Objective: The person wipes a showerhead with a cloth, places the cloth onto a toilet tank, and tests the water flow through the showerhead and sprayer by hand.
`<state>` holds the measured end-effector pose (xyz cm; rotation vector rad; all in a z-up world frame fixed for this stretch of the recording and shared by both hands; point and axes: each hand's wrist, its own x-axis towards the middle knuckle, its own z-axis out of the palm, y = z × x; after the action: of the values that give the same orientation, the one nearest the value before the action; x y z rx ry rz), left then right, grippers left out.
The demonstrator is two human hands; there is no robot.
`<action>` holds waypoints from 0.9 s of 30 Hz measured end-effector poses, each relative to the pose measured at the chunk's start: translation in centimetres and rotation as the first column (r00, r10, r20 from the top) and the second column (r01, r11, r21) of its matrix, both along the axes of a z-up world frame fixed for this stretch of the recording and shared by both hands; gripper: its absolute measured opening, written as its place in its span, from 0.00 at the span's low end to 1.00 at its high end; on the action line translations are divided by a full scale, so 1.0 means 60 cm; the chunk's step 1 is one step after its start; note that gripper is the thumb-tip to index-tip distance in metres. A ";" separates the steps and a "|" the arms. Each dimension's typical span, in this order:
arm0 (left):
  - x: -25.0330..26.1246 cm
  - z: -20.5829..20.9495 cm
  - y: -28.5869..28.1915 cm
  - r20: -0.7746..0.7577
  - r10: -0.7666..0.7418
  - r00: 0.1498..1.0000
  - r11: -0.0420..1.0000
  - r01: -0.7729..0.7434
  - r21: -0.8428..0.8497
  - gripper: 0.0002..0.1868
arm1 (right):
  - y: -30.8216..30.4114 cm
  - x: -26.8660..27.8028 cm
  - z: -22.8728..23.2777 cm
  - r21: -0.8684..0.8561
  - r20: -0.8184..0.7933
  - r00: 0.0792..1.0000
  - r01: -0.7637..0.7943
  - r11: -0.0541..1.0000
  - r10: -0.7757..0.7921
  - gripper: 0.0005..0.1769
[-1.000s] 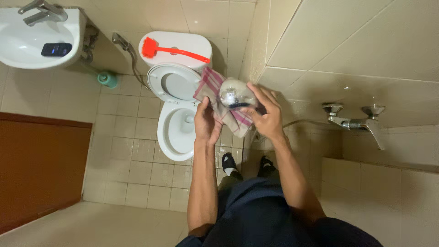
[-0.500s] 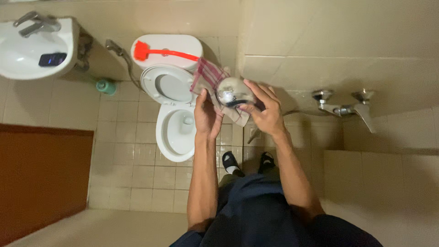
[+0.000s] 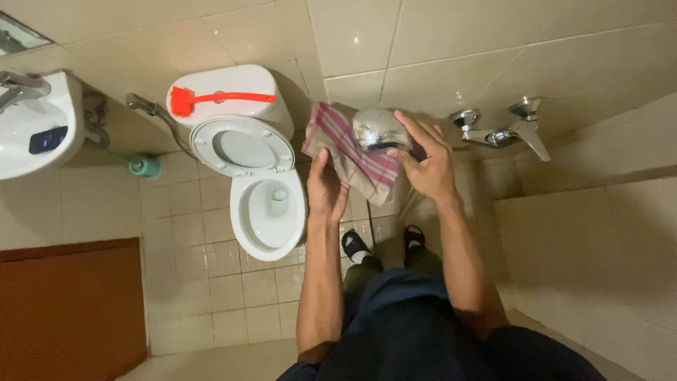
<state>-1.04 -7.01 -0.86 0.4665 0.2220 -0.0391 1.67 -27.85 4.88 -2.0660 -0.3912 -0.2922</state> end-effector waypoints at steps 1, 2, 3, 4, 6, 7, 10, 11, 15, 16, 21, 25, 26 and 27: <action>0.005 0.008 -0.005 0.005 -0.002 1.000 1.000 0.002 0.002 0.33 | -0.006 0.001 0.006 0.002 0.005 1.000 0.002 1.000 -0.002 0.36; 0.007 0.018 -0.010 0.056 0.031 0.998 0.995 -0.036 0.098 0.34 | -0.014 0.003 0.012 -0.010 0.029 0.998 -0.047 0.999 0.047 0.36; 0.009 0.029 -0.016 0.109 0.059 0.992 0.978 -0.079 0.191 0.36 | -0.021 0.003 0.018 -0.022 0.052 0.994 -0.095 0.995 0.096 0.36; 0.008 0.039 -0.024 0.111 0.066 0.992 0.978 -0.086 0.192 0.36 | -0.026 0.000 0.022 -0.022 0.054 0.993 -0.102 0.995 0.103 0.36; 0.012 0.055 -0.044 0.157 0.074 0.985 0.987 -0.094 0.127 0.38 | -0.039 -0.003 0.031 -0.074 0.031 0.992 -0.117 0.990 0.120 0.34; 0.018 0.061 -0.056 0.164 0.082 0.983 0.987 -0.104 0.126 0.38 | -0.051 -0.001 0.039 -0.074 0.038 0.991 -0.125 0.989 0.128 0.34; 0.018 0.062 -0.098 0.204 0.108 0.973 0.955 -0.159 0.249 0.36 | -0.100 -0.005 0.058 -0.080 0.057 0.987 -0.148 0.986 0.153 0.35; 0.020 0.059 -0.116 0.237 0.126 0.963 0.918 -0.204 0.339 0.34 | -0.120 -0.004 0.065 -0.061 0.080 0.982 -0.165 0.984 0.169 0.35; 0.013 0.037 -0.198 0.278 0.159 0.947 0.751 -0.299 0.589 0.27 | -0.232 -0.001 0.087 -0.179 0.137 0.965 -0.197 0.964 0.223 0.35; 0.014 0.031 -0.222 0.284 0.163 0.945 0.751 -0.305 0.586 0.27 | -0.259 0.001 0.090 -0.181 0.143 0.963 -0.200 0.963 0.227 0.35; 0.016 0.005 -0.343 0.337 0.176 0.925 0.756 -0.346 0.555 0.23 | -0.374 0.000 0.090 -0.091 -0.063 0.957 -0.287 0.954 0.282 0.33; 0.001 -0.005 -0.427 0.331 0.180 0.926 0.727 -0.352 0.589 0.23 | -0.450 0.007 0.068 -0.124 -0.030 0.943 -0.333 0.935 0.332 0.34; 0.005 -0.007 -0.439 0.376 0.141 0.916 0.693 -0.362 0.623 0.23 | -0.462 0.016 0.060 -0.141 -0.012 0.948 -0.315 0.938 0.317 0.35; 0.010 -0.009 -0.449 0.418 0.098 0.903 0.656 -0.374 0.655 0.24 | -0.474 0.027 0.052 -0.158 0.005 0.953 -0.298 0.942 0.302 0.35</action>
<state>-0.41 -33.96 -1.41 1.2349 -0.0724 0.4177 3.29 -56.32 8.01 -2.1179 -0.7591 -0.1098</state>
